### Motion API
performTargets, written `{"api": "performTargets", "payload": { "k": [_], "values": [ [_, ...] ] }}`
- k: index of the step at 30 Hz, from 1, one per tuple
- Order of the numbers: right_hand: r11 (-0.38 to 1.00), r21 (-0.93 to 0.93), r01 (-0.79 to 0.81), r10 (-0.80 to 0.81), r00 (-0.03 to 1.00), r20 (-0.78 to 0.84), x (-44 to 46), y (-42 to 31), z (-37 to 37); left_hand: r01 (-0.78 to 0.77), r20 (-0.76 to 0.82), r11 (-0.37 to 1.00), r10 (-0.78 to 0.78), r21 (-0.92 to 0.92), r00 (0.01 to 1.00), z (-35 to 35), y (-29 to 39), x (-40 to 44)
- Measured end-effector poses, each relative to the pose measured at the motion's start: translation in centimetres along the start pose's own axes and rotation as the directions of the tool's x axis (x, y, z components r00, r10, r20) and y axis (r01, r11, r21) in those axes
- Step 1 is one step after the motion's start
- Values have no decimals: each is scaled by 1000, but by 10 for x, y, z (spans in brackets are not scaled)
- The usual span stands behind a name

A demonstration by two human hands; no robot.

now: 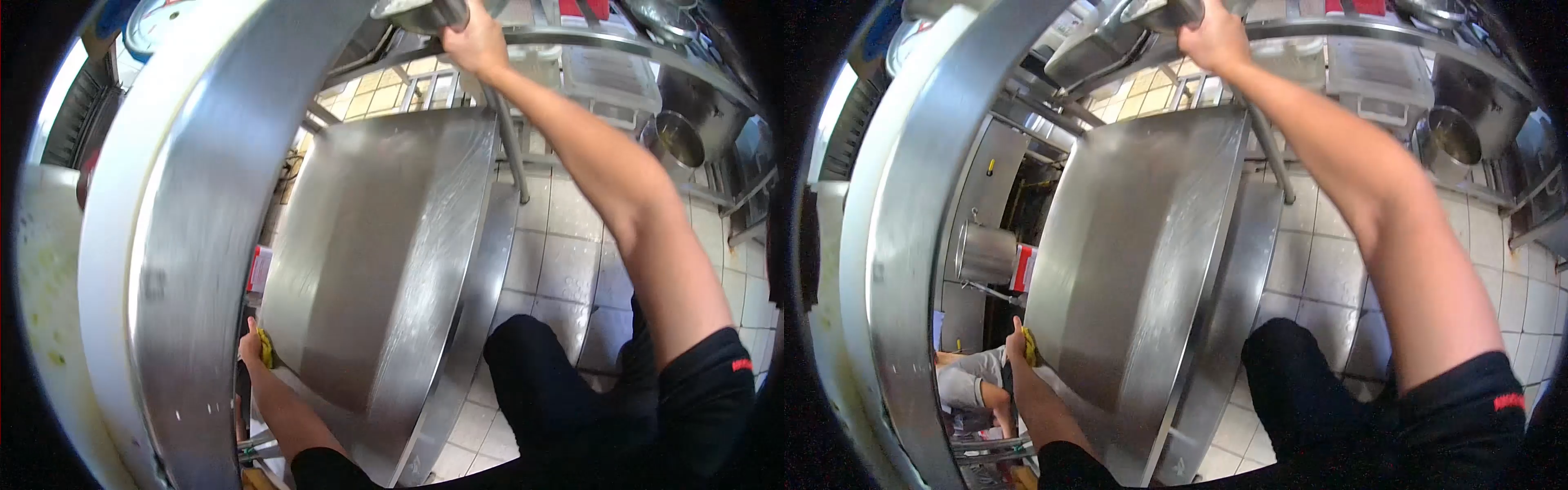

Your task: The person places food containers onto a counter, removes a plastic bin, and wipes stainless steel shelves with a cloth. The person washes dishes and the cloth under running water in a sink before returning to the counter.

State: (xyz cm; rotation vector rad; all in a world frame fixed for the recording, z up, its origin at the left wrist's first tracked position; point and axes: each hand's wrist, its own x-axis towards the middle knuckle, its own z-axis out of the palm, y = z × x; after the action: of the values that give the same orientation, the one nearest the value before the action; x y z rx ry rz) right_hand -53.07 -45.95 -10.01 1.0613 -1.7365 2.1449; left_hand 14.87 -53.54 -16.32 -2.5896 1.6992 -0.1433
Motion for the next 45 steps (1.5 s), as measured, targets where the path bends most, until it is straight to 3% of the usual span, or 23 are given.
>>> {"api": "performTargets", "payload": {
  "k": [2,4,5,8,9,14,16,18,20,22,24,26,28,30,32,34,36,38,40,42,44,45],
  "values": [
    [993,-115,30,-29,1000,12,7,36,17,33,107,966,-6,-255,994,-20,70,-18],
    [994,-98,42,-43,999,-11,5,33,16,-87,48,984,96,-157,994,2,97,40],
    [996,-54,68,-69,997,-14,7,37,18,-32,54,987,40,-155,998,-3,131,38],
    [999,-51,-17,21,997,74,6,30,11,-110,39,993,112,-47,993,-11,213,47],
    [998,-60,-4,7,999,45,5,30,11,-138,95,982,151,-133,984,-15,235,44],
    [1000,-14,5,-4,998,66,6,30,9,-199,92,966,216,-164,972,-17,325,62],
    [1000,-12,8,-7,998,63,5,32,11,-344,-11,902,354,-261,935,-10,358,74],
    [1000,-2,11,-11,998,59,8,34,12,-511,-137,829,492,-229,860,-5,396,75],
    [1000,5,28,-28,997,78,7,35,11,-837,-250,544,804,-62,540,84,432,228],
    [1000,-2,25,-25,994,109,7,34,10,-842,-361,533,771,-86,525,49,468,129],
    [999,-36,34,-31,996,78,8,34,11,-910,-209,415,890,10,404,8,484,52],
    [999,-18,34,-33,995,96,9,33,10,-844,-239,511,809,-163,537,15,498,25],
    [999,-5,47,-46,994,99,8,39,14,-815,-170,497,812,-299,558,-17,502,-55],
    [998,-32,46,-43,995,91,7,35,12,-825,-216,392,836,-408,504,-21,506,-107],
    [997,-61,37,-29,991,129,8,36,12,-993,-328,113,937,-37,119,-2,510,-126],
    [996,-88,21,-5,986,168,9,38,13,-930,-142,259,942,-261,303,-33,514,-198],
    [996,-82,26,-10,982,190,10,37,11,-843,-506,-46,817,-536,277,35,538,-201],
    [993,-114,9,12,982,189,11,32,8,-961,-376,95,907,-261,192,-17,524,-256],
    [997,-81,-11,29,975,222,12,36,9,-945,-186,193,951,-265,247,-43,515,-300],
    [998,-66,12,3,973,232,13,37,10,-925,-140,283,935,-253,325,-61,494,-336],
    [996,-75,49,-30,972,232,14,37,9,-959,-360,274,890,-70,281,-21,473,-341],
    [998,-63,-3,19,965,261,14,32,6,-942,-215,334,918,-39,334,-22,455,-342]
  ]
}}
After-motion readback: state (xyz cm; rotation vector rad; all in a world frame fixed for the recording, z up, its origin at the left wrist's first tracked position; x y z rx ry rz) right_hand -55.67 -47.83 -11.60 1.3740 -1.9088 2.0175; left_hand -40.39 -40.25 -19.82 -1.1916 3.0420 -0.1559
